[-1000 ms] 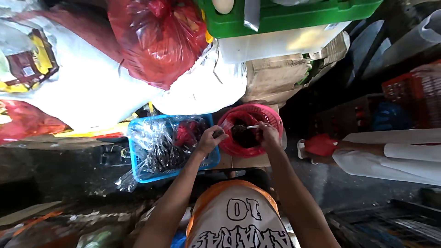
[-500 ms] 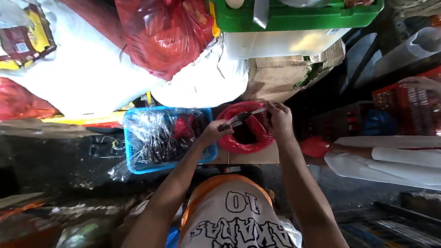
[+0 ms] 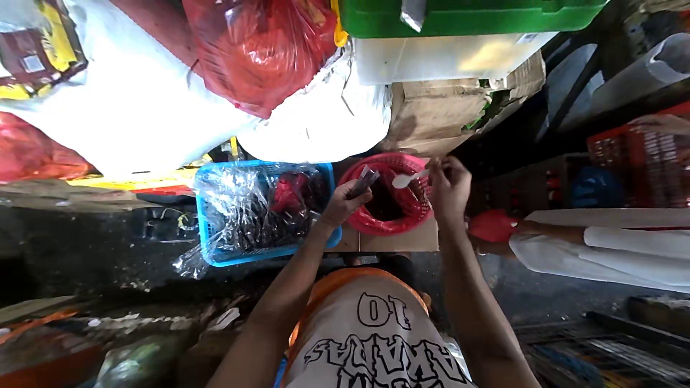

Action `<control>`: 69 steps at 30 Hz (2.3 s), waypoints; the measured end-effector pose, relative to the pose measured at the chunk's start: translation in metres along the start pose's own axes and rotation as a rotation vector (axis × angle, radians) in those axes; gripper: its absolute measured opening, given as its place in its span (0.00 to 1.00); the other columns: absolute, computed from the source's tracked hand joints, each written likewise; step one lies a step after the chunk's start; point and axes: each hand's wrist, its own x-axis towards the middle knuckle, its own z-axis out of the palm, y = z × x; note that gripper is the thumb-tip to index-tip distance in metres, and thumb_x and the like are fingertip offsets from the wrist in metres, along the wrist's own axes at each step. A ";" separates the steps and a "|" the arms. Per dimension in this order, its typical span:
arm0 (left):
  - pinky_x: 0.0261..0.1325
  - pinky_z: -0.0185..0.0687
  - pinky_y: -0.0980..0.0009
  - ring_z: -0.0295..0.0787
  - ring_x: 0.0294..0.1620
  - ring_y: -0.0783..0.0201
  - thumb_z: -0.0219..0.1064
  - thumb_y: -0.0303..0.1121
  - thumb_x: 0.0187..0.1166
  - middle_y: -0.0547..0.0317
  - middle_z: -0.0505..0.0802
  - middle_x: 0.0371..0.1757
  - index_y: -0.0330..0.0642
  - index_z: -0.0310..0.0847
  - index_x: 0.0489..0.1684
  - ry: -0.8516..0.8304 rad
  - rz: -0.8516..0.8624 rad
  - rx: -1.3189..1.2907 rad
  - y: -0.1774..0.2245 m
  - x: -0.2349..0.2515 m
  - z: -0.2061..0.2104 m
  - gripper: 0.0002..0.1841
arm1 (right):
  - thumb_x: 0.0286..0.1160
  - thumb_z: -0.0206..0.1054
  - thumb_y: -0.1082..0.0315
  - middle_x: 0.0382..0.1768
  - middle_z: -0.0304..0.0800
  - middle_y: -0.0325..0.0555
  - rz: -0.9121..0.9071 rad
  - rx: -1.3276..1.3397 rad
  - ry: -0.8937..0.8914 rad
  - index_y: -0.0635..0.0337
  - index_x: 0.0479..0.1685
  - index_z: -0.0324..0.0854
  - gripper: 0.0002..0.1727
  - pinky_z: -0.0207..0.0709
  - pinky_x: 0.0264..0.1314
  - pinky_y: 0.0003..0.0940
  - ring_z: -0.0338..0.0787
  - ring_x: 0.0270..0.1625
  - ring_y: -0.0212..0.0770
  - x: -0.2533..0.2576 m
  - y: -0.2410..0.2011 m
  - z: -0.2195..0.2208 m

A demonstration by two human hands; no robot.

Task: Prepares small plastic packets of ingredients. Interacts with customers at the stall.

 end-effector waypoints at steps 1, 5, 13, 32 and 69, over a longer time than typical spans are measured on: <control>0.24 0.72 0.74 0.76 0.24 0.69 0.70 0.35 0.82 0.58 0.87 0.34 0.39 0.84 0.54 0.016 -0.002 -0.002 -0.001 0.000 -0.002 0.11 | 0.87 0.59 0.53 0.33 0.91 0.48 0.124 -0.085 -0.045 0.61 0.47 0.88 0.20 0.86 0.41 0.53 0.90 0.34 0.45 -0.003 0.027 0.009; 0.21 0.69 0.72 0.72 0.20 0.66 0.68 0.36 0.84 0.57 0.82 0.28 0.40 0.81 0.56 0.079 -0.030 0.003 0.001 0.000 -0.006 0.11 | 0.88 0.54 0.43 0.42 0.92 0.57 0.444 -0.257 -0.243 0.54 0.58 0.85 0.26 0.83 0.43 0.70 0.92 0.44 0.61 -0.034 0.095 0.054; 0.24 0.71 0.72 0.73 0.22 0.66 0.68 0.36 0.83 0.59 0.82 0.29 0.40 0.79 0.54 0.084 -0.025 0.054 0.005 0.003 -0.010 0.11 | 0.86 0.61 0.54 0.35 0.93 0.48 0.722 0.104 -0.305 0.60 0.55 0.88 0.20 0.81 0.33 0.44 0.86 0.28 0.42 -0.022 0.127 0.105; 0.24 0.73 0.74 0.77 0.23 0.69 0.74 0.38 0.79 0.61 0.88 0.34 0.48 0.85 0.51 0.073 -0.088 0.268 0.013 -0.026 -0.030 0.09 | 0.86 0.63 0.58 0.23 0.84 0.40 0.873 0.633 -0.204 0.59 0.51 0.84 0.14 0.67 0.15 0.25 0.73 0.16 0.30 -0.004 0.083 0.056; 0.27 0.76 0.75 0.76 0.23 0.71 0.62 0.64 0.80 0.64 0.83 0.29 0.49 0.83 0.57 -0.124 0.097 -0.329 0.047 0.016 0.036 0.27 | 0.83 0.58 0.48 0.56 0.95 0.43 0.201 -0.520 -0.344 0.42 0.59 0.90 0.19 0.81 0.69 0.62 0.91 0.64 0.49 -0.068 0.084 0.030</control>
